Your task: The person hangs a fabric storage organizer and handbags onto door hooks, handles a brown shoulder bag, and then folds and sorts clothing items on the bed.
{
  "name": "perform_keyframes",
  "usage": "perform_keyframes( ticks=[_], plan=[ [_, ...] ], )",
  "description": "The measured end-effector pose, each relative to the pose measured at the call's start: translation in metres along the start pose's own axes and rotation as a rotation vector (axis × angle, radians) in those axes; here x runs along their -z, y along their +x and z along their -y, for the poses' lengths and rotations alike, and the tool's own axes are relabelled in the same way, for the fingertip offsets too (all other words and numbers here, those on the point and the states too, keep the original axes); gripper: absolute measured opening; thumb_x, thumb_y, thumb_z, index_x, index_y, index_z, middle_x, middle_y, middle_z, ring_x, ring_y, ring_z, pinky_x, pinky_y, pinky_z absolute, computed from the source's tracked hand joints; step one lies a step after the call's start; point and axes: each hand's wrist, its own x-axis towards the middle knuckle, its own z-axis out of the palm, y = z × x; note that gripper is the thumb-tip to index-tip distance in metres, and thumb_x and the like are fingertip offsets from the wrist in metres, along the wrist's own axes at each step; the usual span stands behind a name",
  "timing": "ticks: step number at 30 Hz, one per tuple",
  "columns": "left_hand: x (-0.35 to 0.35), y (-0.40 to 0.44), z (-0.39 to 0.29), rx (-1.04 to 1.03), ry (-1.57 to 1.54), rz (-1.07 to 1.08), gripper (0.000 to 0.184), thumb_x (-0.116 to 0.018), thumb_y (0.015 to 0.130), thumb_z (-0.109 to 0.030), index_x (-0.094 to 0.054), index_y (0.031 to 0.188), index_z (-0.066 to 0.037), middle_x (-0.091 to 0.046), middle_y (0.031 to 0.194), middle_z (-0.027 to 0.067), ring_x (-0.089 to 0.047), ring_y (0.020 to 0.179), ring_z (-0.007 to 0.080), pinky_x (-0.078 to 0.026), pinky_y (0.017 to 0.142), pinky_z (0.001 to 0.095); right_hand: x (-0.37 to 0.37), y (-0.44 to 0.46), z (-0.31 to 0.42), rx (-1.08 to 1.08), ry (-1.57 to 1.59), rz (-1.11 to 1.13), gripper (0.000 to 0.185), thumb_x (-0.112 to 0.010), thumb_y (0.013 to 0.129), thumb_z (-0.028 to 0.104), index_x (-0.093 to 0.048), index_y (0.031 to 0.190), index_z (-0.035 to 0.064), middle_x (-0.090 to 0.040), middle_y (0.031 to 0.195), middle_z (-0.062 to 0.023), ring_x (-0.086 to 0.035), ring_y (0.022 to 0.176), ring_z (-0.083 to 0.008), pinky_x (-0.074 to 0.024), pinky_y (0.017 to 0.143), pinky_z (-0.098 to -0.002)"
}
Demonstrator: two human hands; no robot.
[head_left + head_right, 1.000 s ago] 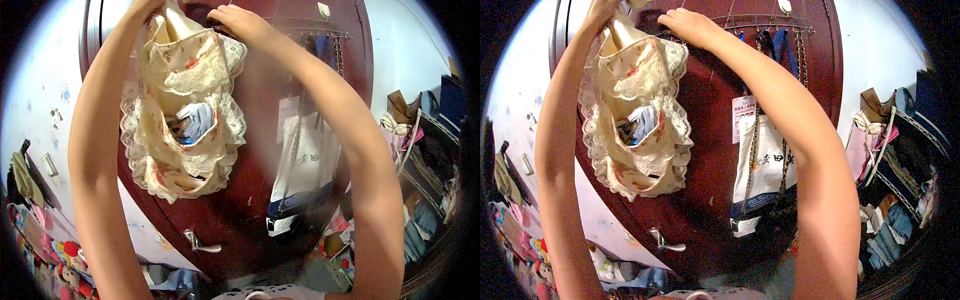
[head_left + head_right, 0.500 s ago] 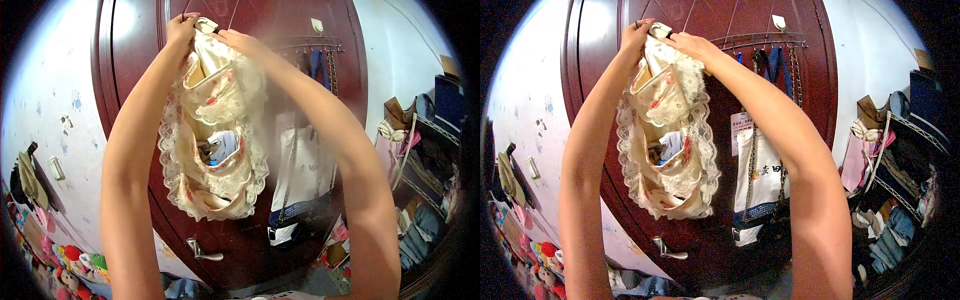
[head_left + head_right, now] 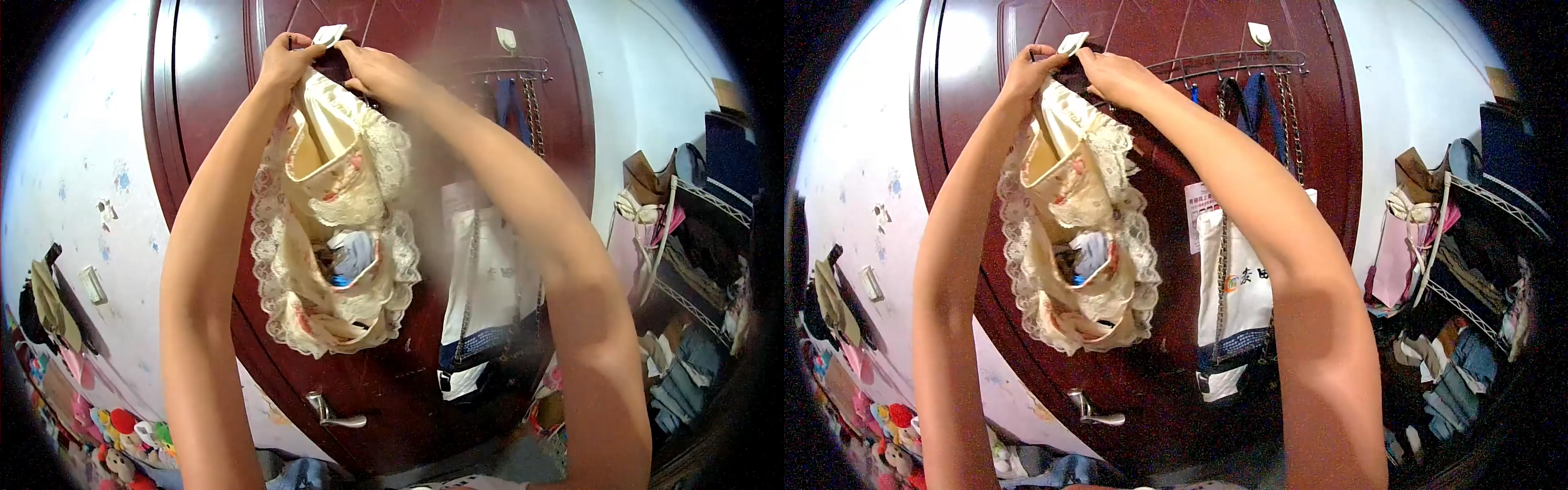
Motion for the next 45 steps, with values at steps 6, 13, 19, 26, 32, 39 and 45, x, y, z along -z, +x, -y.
perform_keyframes(
  ticks=[6,13,19,26,32,39,45],
  plan=[
    [-0.012,0.009,0.001,-0.103,0.169,-0.224,0.023,-0.077,0.068,-0.029,-0.073,0.081,-0.011,-0.068,0.074,0.0024,-0.06,0.063,0.0113,-0.048,0.062,0.027,0.003,-0.002,0.003,0.026,-0.04,-0.04,0.048,-0.059,0.081,0.01,-0.035,0.12,-0.0017,-0.057,0.103,-0.0217,-0.055,0.101,-0.0362,-0.0465,0.084,-0.0428],
    [-0.029,0.007,-0.021,-0.073,0.227,-0.156,0.023,-0.071,0.08,-0.022,-0.072,0.098,-0.008,-0.07,0.09,0.0045,-0.06,0.071,0.0094,-0.048,0.063,0.0254,-0.009,-0.001,-0.006,0.026,-0.068,-0.212,0.05,-0.051,0.084,0.009,-0.034,0.127,-0.0073,-0.058,0.103,-0.0244,-0.057,0.097,-0.0367,-0.0475,0.082,-0.0432],
    [-0.031,0.019,-0.007,-0.103,0.115,-0.091,0.02,-0.07,0.077,-0.022,-0.074,0.095,-0.015,-0.07,0.083,0.0003,-0.062,0.072,0.0091,-0.049,0.068,0.026,0.008,0.004,0.011,-0.238,-0.038,-0.008,0.052,-0.042,0.086,0.003,-0.026,0.133,-0.0123,-0.059,0.103,-0.0302,-0.06,0.099,-0.0402,-0.0508,0.08,-0.0455],
    [-0.031,0.028,-0.015,-0.205,0.372,-0.128,0.028,-0.075,0.072,-0.024,-0.07,0.096,-0.009,-0.07,0.089,0.0047,-0.065,0.077,0.0143,-0.05,0.07,0.0278,0.017,0.016,0.012,-0.344,-0.085,0.155,0.065,-0.054,0.084,0.005,-0.021,0.137,-0.0134,-0.059,0.104,-0.0298,-0.06,0.099,-0.0377,-0.051,0.079,-0.0436],
    [-0.019,0.051,-0.006,-0.17,0.596,-0.028,0.045,-0.076,0.068,-0.039,-0.064,0.097,-0.008,-0.068,0.097,0.009,-0.066,0.088,0.0231,-0.05,0.077,0.0338,0.001,0.018,-0.008,-0.239,-0.018,0.043,0.071,-0.069,0.076,0.019,-0.03,0.127,-0.0118,-0.064,0.087,-0.0228,-0.062,0.088,-0.0371,-0.0494,0.074,-0.0449],
    [-0.009,0.063,-0.001,-0.737,0.752,0.02,0.048,-0.072,0.078,-0.031,-0.055,0.122,-0.024,-0.066,0.101,0.0176,-0.065,0.093,0.0287,-0.05,0.077,0.0394,0.001,0.016,-0.008,-0.218,-0.054,0.008,0.066,-0.074,0.074,0.025,-0.037,0.117,-0.0095,-0.064,0.089,-0.0212,-0.062,0.09,-0.0352,-0.0489,0.074,-0.0439],
    [-0.002,0.079,0.008,-0.772,0.726,0.04,0.045,-0.071,0.078,-0.035,-0.059,0.119,-0.021,-0.067,0.085,0.0126,-0.064,0.068,0.0221,-0.05,0.062,0.0357,-0.015,0.0,-0.011,-0.062,-0.009,-0.244,0.049,-0.071,0.076,0.022,-0.043,0.108,-0.0025,-0.061,0.083,-0.0165,-0.06,0.082,-0.0351,-0.0477,0.072,-0.0442]
  ],
)
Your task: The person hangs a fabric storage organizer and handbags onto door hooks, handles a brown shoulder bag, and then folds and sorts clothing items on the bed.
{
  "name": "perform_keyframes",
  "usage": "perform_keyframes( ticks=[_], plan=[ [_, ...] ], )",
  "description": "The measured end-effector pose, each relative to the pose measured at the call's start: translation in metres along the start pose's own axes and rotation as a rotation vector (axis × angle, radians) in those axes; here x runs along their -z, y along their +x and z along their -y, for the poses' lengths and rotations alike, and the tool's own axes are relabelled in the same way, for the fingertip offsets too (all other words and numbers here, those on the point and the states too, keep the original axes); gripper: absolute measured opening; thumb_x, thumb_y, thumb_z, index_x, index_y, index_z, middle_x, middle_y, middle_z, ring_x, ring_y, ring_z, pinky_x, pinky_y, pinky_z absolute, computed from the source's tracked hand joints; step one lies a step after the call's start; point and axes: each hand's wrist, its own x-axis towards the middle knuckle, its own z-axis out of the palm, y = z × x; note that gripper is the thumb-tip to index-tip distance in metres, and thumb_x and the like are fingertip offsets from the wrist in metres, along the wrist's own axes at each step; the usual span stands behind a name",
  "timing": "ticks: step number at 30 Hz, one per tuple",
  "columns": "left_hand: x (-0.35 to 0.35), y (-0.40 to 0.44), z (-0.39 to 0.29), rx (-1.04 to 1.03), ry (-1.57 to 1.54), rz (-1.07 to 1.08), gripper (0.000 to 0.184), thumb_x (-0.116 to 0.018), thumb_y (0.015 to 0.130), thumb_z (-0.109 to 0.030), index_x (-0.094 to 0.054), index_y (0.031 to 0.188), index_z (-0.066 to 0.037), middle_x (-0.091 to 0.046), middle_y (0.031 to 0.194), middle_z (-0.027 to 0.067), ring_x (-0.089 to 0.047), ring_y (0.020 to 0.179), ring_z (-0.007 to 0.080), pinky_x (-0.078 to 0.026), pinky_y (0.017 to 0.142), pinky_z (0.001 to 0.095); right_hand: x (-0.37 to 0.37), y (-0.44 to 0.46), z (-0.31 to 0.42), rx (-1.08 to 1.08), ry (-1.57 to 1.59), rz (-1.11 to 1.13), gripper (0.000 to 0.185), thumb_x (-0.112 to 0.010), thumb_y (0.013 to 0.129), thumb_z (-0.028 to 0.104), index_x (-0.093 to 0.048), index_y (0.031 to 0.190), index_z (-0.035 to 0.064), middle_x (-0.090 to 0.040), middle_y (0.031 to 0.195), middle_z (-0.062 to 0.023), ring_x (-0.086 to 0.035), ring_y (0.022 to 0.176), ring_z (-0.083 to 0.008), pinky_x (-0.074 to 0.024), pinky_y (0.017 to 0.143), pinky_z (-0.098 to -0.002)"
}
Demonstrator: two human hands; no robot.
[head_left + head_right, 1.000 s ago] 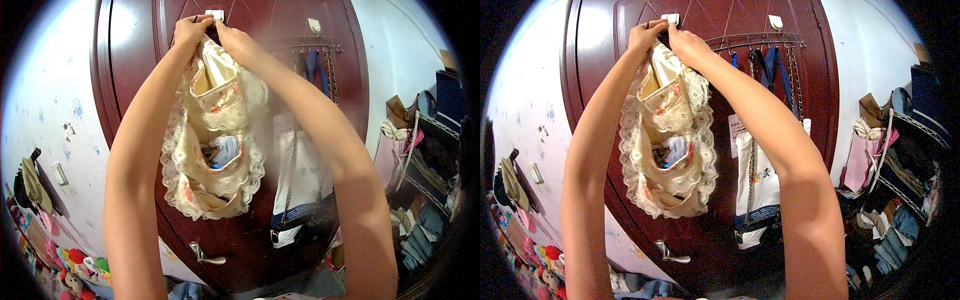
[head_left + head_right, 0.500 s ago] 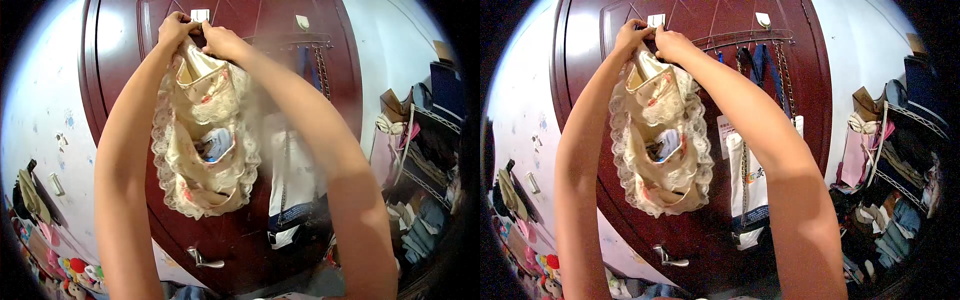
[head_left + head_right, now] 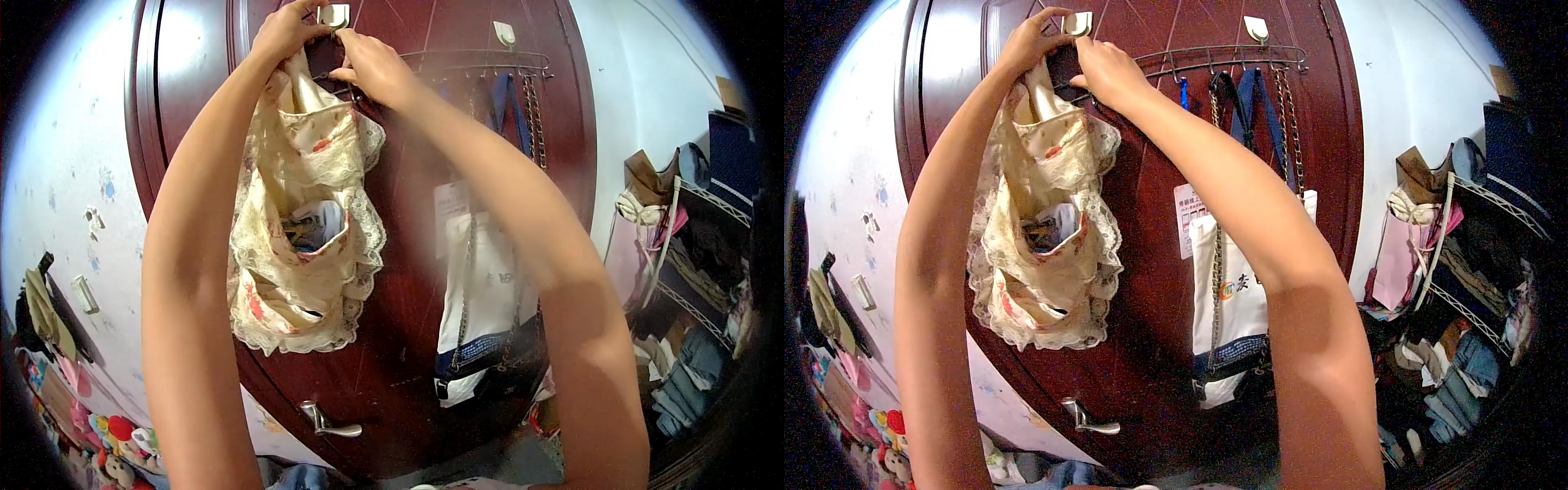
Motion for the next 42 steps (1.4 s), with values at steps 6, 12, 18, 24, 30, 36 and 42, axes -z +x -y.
perform_keyframes(
  ticks=[6,12,18,24,30,36,42],
  plan=[
    [0.025,-0.002,-0.047,0.313,-0.014,0.105,0.056,-0.078,0.069,-0.029,-0.055,0.117,-0.012,-0.065,0.104,0.0152,-0.062,0.099,0.0306,-0.049,0.083,0.0389,-0.003,-0.006,0.01,-0.062,-0.08,-0.127,0.037,-0.07,0.075,0.024,-0.049,0.098,0.004,-0.059,0.088,-0.0127,-0.057,0.089,-0.0309,-0.0458,0.078,-0.0416],
    [0.032,0.011,-0.045,0.303,0.128,0.214,0.057,-0.078,0.068,-0.034,-0.056,0.117,-0.013,-0.065,0.106,0.0129,-0.06,0.103,0.0301,-0.048,0.086,0.0388,-0.002,-0.001,0.015,-0.056,-0.086,-0.291,0.027,-0.07,0.076,0.021,-0.053,0.088,0.0043,-0.056,0.086,-0.0115,-0.055,0.089,-0.03,-0.0453,0.076,-0.0404],
    [0.03,0.034,-0.001,0.331,-0.343,0.537,0.042,-0.068,0.083,-0.03,-0.06,0.121,-0.013,-0.065,0.105,0.009,-0.059,0.091,0.0159,-0.048,0.08,0.0298,0.009,0.015,0.015,-0.067,-0.127,-0.41,0.031,-0.07,0.077,0.028,-0.058,0.09,0.0021,-0.061,0.091,-0.0151,-0.06,0.089,-0.031,-0.0515,0.076,-0.0399],
    [0.04,0.046,0.003,0.356,-0.517,0.808,0.057,-0.058,0.091,-0.031,-0.038,0.139,-0.009,-0.057,0.122,0.0069,-0.053,0.104,0.0119,-0.045,0.09,0.0268,0.014,0.027,0.007,-0.098,-0.064,-0.364,0.03,-0.068,0.077,0.016,-0.052,0.098,0.0032,-0.053,0.09,-0.0153,-0.054,0.09,-0.0336,-0.0457,0.074,-0.0435],
    [0.061,0.027,-0.041,0.287,0.024,0.666,0.068,-0.072,0.08,-0.036,-0.041,0.138,-0.02,-0.056,0.124,0.0055,-0.052,0.11,0.0155,-0.042,0.092,0.0278,0.008,0.035,-0.021,-0.106,0.019,-0.272,0.021,-0.065,0.078,0.016,-0.057,0.087,-0.0008,-0.057,0.084,-0.0205,-0.056,0.083,-0.0388,-0.0451,0.072,-0.0466],
    [0.04,-0.006,-0.027,0.187,-0.126,0.404,0.067,-0.078,0.074,-0.026,-0.049,0.132,-0.014,-0.065,0.102,0.0097,-0.057,0.089,0.0166,-0.046,0.078,0.0318,0.003,0.025,-0.019,-0.127,0.043,-0.253,0.018,-0.062,0.079,0.016,-0.058,0.086,-0.0007,-0.057,0.082,-0.0203,-0.057,0.083,-0.0382,-0.0454,0.073,-0.0466],
    [0.026,-0.029,-0.036,0.304,0.063,0.197,0.038,-0.069,0.08,-0.037,-0.064,0.113,-0.02,-0.066,0.076,0.0123,-0.06,0.059,0.0187,-0.048,0.058,0.0347,0.013,0.039,-0.031,-0.096,0.055,-0.239,0.017,-0.06,0.078,0.016,-0.063,0.082,-0.0003,-0.061,0.082,-0.0214,-0.06,0.083,-0.037,-0.0473,0.075,-0.0439]
  ],
)
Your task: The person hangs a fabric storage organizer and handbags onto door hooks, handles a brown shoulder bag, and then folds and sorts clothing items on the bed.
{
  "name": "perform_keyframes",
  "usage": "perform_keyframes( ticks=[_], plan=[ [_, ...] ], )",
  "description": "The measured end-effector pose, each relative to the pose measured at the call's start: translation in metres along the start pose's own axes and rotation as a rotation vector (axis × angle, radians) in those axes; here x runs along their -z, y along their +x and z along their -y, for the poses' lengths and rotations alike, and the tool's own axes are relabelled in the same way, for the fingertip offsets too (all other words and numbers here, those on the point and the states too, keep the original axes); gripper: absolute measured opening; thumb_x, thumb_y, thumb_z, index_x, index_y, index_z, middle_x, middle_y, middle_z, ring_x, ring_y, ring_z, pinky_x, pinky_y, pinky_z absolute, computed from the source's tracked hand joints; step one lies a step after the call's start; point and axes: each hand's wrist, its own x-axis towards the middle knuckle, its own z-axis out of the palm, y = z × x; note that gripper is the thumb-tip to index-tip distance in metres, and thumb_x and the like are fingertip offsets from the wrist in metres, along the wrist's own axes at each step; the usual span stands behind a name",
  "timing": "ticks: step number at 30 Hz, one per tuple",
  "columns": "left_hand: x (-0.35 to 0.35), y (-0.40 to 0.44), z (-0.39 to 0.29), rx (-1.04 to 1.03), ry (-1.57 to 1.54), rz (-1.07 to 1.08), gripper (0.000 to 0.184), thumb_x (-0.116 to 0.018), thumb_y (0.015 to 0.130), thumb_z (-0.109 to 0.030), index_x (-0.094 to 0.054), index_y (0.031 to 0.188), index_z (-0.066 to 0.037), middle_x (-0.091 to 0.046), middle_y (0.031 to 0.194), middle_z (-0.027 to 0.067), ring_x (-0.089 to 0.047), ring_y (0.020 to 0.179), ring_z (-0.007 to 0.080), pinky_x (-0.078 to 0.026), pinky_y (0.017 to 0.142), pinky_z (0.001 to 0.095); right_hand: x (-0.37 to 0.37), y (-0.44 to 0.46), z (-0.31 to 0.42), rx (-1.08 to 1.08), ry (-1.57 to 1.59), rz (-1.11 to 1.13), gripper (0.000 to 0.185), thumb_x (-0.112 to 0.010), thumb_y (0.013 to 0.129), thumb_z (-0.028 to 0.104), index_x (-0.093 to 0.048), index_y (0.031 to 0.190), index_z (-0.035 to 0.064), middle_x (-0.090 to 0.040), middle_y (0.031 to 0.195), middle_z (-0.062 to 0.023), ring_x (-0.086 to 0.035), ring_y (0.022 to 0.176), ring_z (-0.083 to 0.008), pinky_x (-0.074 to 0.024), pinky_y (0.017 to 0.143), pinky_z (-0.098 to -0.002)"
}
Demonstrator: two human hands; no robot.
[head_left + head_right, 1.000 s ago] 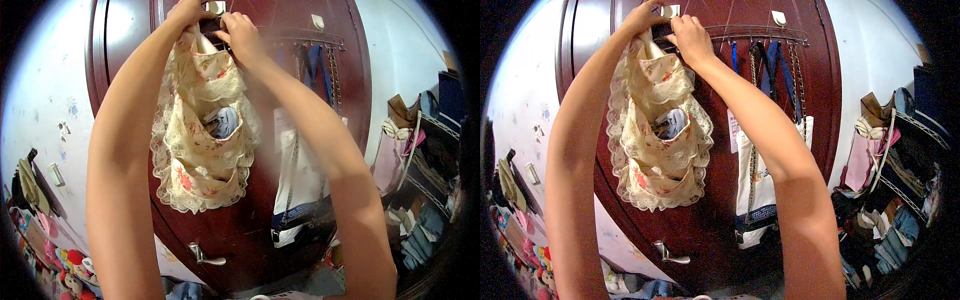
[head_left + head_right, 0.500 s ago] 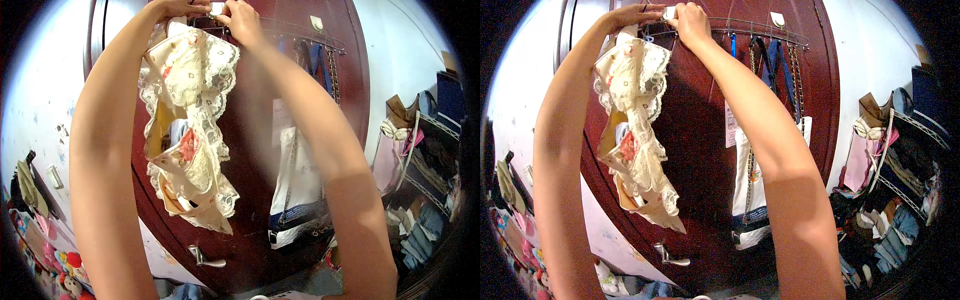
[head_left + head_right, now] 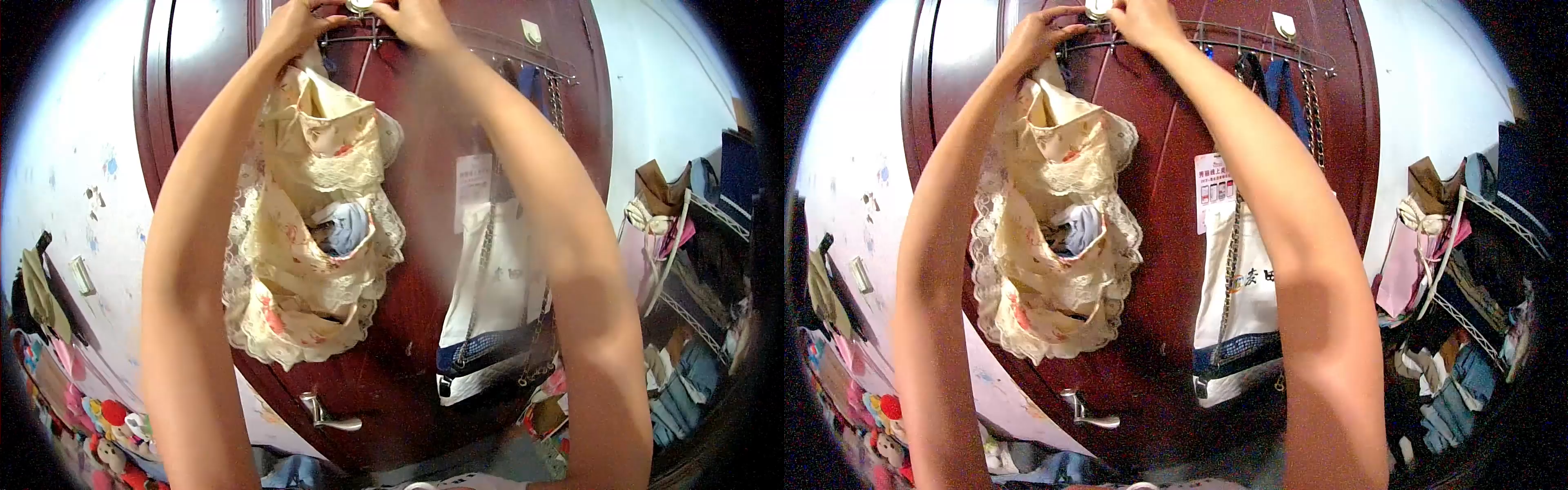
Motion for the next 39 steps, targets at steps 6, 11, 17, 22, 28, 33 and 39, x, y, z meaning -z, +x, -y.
perform_keyframes(
  ticks=[6,11,17,22,28,33,39],
  plan=[
    [-0.007,-0.018,-0.001,-0.083,-0.108,-0.167,0.023,-0.067,0.082,-0.033,-0.07,0.1,-0.02,-0.066,0.072,0.0074,-0.058,0.058,0.0153,-0.047,0.059,0.0321,-0.009,0.064,-0.005,0.055,-0.026,0.014,0.02,-0.057,0.08,0.02,-0.062,0.081,0.0009,-0.064,0.086,-0.0209,-0.062,0.085,-0.0352,-0.048,0.074,-0.0432],
    [-0.009,-0.019,0.002,-0.06,-0.16,-0.185,0.024,-0.068,0.081,-0.033,-0.071,0.097,-0.015,-0.067,0.076,0.0092,-0.061,0.061,0.0184,-0.049,0.062,0.0331,-0.03,0.085,0.0,0.009,-0.163,0.516,0.022,-0.06,0.078,0.026,-0.067,0.081,0.0056,-0.066,0.084,-0.0174,-0.065,0.082,-0.0307,-0.0507,0.072,-0.0397],
    [-0.008,-0.022,-0.008,-0.008,-0.131,-0.202,0.027,-0.069,0.079,-0.035,-0.07,0.098,-0.015,-0.068,0.08,0.0122,-0.066,0.071,0.0235,-0.049,0.069,0.0352,-0.039,0.085,-0.021,0.162,-0.251,0.54,0.027,-0.061,0.076,0.033,-0.07,0.083,0.0083,-0.067,0.084,-0.0169,-0.065,0.078,-0.031,-0.0514,0.071,-0.0402],
    [-0.008,-0.027,-0.023,0.075,-0.193,-0.214,0.025,-0.07,0.079,-0.033,-0.071,0.096,-0.014,-0.068,0.083,0.0124,-0.066,0.076,0.0238,-0.049,0.07,0.036,-0.01,0.096,-0.001,0.074,-0.254,0.579,0.025,-0.067,0.075,0.029,-0.065,0.083,0.0049,-0.065,0.083,-0.0151,-0.064,0.08,-0.0274,-0.0503,0.072,-0.0374],
    [-0.008,-0.023,-0.018,0.055,-0.207,-0.222,0.027,-0.07,0.079,-0.034,-0.071,0.094,-0.012,-0.067,0.076,0.0096,-0.061,0.065,0.0171,-0.048,0.062,0.0333,-0.004,0.073,0.003,0.024,-0.17,0.479,0.028,-0.068,0.071,0.032,-0.07,0.085,0.0081,-0.068,0.085,-0.0148,-0.066,0.082,-0.0298,-0.0523,0.077,-0.0368],
    [-0.002,-0.018,-0.011,0.1,-0.287,-0.181,0.028,-0.071,0.079,-0.035,-0.072,0.095,-0.013,-0.068,0.08,0.007,-0.061,0.07,0.0151,-0.048,0.065,0.0315,0.003,0.085,0.005,-0.135,-0.08,0.577,0.02,-0.075,0.067,0.023,-0.073,0.082,0.01,-0.069,0.076,-0.0084,-0.067,0.067,-0.0163,-0.0541,0.066,-0.0313],
    [-0.008,0.004,0.002,-0.029,-0.181,-0.203,0.038,-0.07,0.08,-0.035,-0.064,0.115,-0.02,-0.068,0.085,0.0134,-0.065,0.076,0.0228,-0.049,0.071,0.0355,-0.011,0.097,-0.001,-0.025,-0.358,0.692,0.041,-0.074,0.066,0.045,-0.073,0.085,0.0081,-0.069,0.081,-0.015,-0.067,0.073,-0.023,-0.0527,0.069,-0.0339]
  ],
)
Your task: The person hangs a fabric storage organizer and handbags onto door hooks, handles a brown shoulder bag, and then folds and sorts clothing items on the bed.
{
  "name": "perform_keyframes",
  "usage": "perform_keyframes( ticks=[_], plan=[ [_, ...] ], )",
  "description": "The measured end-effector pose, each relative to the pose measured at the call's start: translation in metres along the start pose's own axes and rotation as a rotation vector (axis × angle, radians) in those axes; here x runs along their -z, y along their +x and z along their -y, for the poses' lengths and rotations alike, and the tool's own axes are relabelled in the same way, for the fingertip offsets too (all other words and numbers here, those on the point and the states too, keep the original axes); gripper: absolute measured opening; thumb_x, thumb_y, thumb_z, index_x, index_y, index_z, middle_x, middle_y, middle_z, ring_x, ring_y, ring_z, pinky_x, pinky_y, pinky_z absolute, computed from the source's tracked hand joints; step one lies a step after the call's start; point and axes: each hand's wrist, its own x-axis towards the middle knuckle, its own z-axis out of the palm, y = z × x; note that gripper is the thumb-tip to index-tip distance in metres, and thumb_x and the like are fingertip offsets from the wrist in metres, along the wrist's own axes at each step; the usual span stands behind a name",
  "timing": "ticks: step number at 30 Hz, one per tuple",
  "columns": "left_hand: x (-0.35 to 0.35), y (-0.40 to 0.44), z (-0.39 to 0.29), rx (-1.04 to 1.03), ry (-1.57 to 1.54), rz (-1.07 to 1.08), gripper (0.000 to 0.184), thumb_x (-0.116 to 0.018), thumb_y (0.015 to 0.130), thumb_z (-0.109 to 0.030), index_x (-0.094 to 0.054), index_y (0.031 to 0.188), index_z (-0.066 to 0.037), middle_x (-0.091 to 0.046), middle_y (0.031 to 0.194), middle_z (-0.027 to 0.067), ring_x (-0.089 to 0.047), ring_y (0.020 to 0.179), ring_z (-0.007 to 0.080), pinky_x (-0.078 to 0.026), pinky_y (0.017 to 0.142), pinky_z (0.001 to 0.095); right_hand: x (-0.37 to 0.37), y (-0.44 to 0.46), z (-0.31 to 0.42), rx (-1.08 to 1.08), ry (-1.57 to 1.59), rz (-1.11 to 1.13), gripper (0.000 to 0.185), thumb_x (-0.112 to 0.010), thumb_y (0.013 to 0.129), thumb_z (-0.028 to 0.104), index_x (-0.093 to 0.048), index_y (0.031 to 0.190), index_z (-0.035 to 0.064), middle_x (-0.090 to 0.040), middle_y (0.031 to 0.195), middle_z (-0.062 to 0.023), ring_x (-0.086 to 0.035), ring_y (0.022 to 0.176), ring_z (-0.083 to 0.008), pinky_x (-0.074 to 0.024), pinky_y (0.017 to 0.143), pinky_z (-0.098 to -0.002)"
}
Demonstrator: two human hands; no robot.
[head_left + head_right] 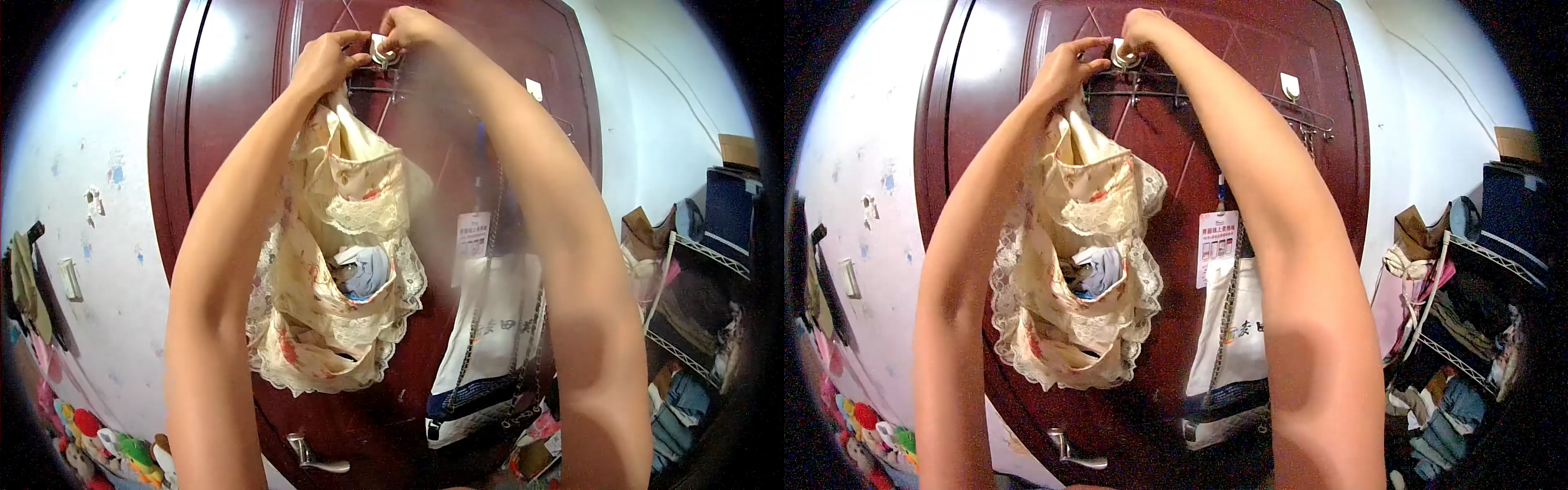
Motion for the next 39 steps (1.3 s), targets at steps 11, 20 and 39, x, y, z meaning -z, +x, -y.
perform_keyframes(
  ticks=[11,20,39],
  plan=[
    [0.001,0.025,-0.021,-0.088,0.1,0.151,0.045,-0.074,0.073,-0.029,-0.063,0.114,-0.013,-0.067,0.1,0.0141,-0.065,0.089,0.0262,-0.05,0.078,0.035,-0.004,-0.008,-0.032,0.193,0.083,-0.109,0.046,-0.081,0.057,0.028,-0.064,0.094,0.0055,-0.067,0.09,-0.0119,-0.064,0.085,-0.0255,-0.0509,0.073,-0.0356],
    [0.002,0.024,-0.002,-0.146,-0.033,0.088,0.036,-0.07,0.079,-0.019,-0.063,0.113,-0.008,-0.067,0.101,0.0125,-0.064,0.093,0.0202,-0.05,0.08,0.0317,-0.007,-0.025,-0.007,0.063,0.31,-0.138,0.042,-0.08,0.058,0.02,-0.061,0.091,0.0023,-0.066,0.085,-0.0151,-0.064,0.081,-0.0265,-0.051,0.071,-0.0377],
    [0.001,-0.064,-0.013,0.216,-1.009,-0.305,0.027,-0.047,0.097,-0.021,-0.056,0.116,-0.004,-0.067,0.089,0.0094,-0.062,0.076,0.0144,-0.049,0.07,0.0241,-0.035,-0.186,0.071,-0.083,1.009,0.272,0.051,-0.063,0.083,0.047,-0.064,0.102,-0.0003,-0.064,0.088,-0.005,-0.055,0.085,-0.0115,-0.0434,0.079,-0.0265]
  ],
)
